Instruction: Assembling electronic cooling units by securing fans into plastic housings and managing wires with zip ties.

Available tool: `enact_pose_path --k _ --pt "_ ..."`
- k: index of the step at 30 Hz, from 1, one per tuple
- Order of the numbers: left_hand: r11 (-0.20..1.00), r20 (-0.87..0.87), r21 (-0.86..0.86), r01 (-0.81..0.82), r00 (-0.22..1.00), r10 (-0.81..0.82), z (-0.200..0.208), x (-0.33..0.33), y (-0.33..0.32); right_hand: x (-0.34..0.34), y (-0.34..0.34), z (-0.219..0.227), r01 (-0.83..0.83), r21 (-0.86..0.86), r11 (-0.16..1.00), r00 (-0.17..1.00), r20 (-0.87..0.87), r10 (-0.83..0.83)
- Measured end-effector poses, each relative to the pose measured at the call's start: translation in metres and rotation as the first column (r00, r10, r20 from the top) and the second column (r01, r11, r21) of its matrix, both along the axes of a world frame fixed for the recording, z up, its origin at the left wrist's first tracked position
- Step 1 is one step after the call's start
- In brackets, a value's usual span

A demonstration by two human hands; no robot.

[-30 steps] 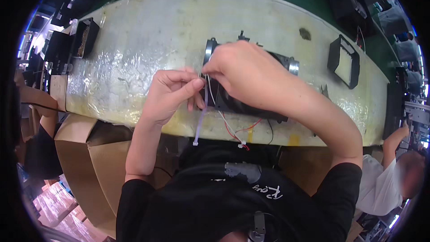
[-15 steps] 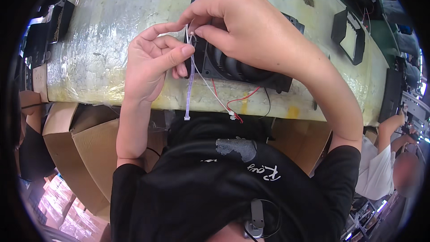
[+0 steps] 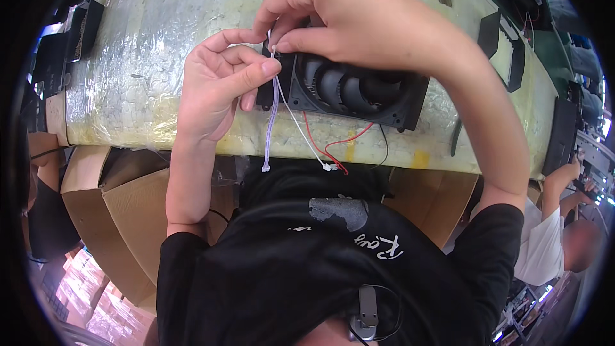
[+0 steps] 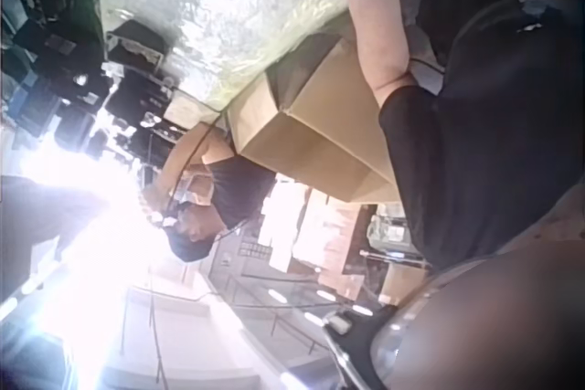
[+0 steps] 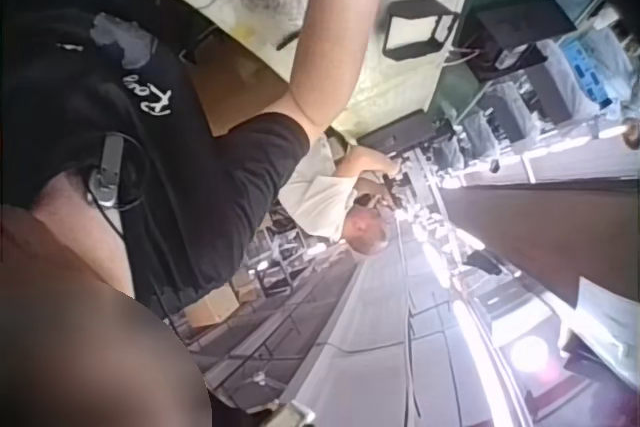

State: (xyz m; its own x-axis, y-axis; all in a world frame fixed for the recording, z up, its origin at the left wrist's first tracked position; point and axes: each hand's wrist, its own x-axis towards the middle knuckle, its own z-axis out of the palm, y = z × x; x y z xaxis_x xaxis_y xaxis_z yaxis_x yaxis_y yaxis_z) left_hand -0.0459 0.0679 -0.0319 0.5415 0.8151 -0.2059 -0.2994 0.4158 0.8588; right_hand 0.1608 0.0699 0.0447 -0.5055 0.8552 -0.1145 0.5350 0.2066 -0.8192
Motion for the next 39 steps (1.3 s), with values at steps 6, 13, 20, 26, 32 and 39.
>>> enact_pose_path --k 6,13,20,26,32,39 --pt "1.000 -0.066 0.016 0.006 0.998 -0.005 -0.001 0.000 0.000 -0.001 0.030 0.029 -0.159 -0.249 0.955 0.976 0.108 0.190" --pt "1.000 -0.051 0.015 -0.024 0.998 0.025 -0.002 0.002 -0.001 -0.004 0.034 0.030 -0.209 -0.318 0.925 0.945 0.178 0.275" --pt "0.999 -0.058 0.025 0.028 0.998 -0.027 -0.006 0.001 0.004 -0.008 0.032 0.034 -0.320 -0.177 0.931 0.895 0.266 0.358" --pt "0.982 -0.137 0.190 -0.020 0.989 0.047 -0.006 0.002 -0.004 -0.001 0.016 0.025 -0.320 -0.061 0.945 0.924 0.200 0.326" --pt "0.898 -0.080 0.440 -0.005 0.996 0.045 -0.017 0.001 -0.013 0.005 -0.006 0.003 -0.204 0.011 0.979 0.973 0.113 0.202" --pt "0.879 -0.119 0.476 -0.030 0.988 0.098 -0.016 0.003 -0.019 0.001 -0.020 0.003 -0.201 0.117 0.973 0.972 0.144 0.183"
